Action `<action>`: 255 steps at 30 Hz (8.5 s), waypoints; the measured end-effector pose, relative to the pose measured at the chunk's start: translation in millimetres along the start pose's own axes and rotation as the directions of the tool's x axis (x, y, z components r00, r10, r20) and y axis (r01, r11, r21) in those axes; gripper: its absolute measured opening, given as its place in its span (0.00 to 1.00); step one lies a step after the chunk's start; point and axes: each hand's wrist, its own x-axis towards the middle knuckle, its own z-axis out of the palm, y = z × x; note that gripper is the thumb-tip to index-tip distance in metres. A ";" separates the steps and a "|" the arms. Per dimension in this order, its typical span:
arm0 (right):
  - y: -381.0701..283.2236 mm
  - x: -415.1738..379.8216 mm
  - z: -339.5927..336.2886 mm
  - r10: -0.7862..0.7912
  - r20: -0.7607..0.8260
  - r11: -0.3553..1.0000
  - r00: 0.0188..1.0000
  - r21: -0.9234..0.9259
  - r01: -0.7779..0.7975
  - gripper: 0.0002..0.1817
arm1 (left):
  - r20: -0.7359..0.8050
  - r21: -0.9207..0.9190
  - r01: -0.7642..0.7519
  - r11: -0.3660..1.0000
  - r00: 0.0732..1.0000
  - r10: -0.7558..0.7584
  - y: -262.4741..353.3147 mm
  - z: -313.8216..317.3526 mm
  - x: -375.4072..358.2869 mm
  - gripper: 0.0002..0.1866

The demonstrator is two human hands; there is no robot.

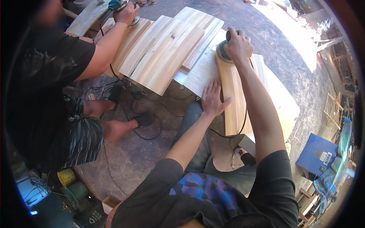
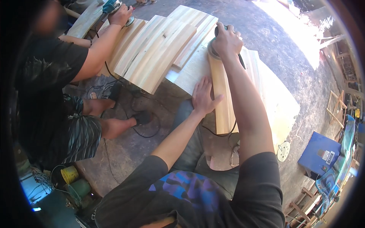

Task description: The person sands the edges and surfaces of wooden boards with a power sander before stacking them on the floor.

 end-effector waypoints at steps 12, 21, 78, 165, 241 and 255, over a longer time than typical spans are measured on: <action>22.2 -39.3 -36.1 -0.035 0.162 0.998 0.986 -0.042 0.042 0.35 | 0.046 0.011 0.022 1.000 0.999 -0.023 1.6 -0.2 -2.1 0.54; 12.0 -34.3 -31.9 -0.065 0.138 0.998 0.988 0.026 0.062 0.30 | 0.013 -0.010 0.001 1.000 1.000 -0.001 -1.0 -0.1 0.1 0.52; 100.0 -446.1 -155.6 0.283 0.155 0.537 0.947 0.792 -0.290 0.18 | 0.002 -0.050 -0.334 0.941 0.942 0.335 38.9 -14.0 33.4 0.22; 183.5 -463.1 -224.6 0.439 0.111 0.767 0.892 0.471 -0.436 0.34 | 0.237 -0.810 0.200 0.550 0.972 -0.005 64.5 -74.4 -76.1 0.40; 231.3 -206.1 -277.2 0.225 -0.021 0.969 0.974 0.112 -0.221 0.41 | -0.106 -0.371 -0.097 0.924 0.992 0.062 156.8 -121.4 -57.9 0.28; 75.6 -150.8 -309.5 -0.384 0.162 0.919 0.909 0.159 0.360 0.39 | -0.100 -0.309 -0.104 0.945 0.992 0.076 159.2 -110.6 -66.3 0.26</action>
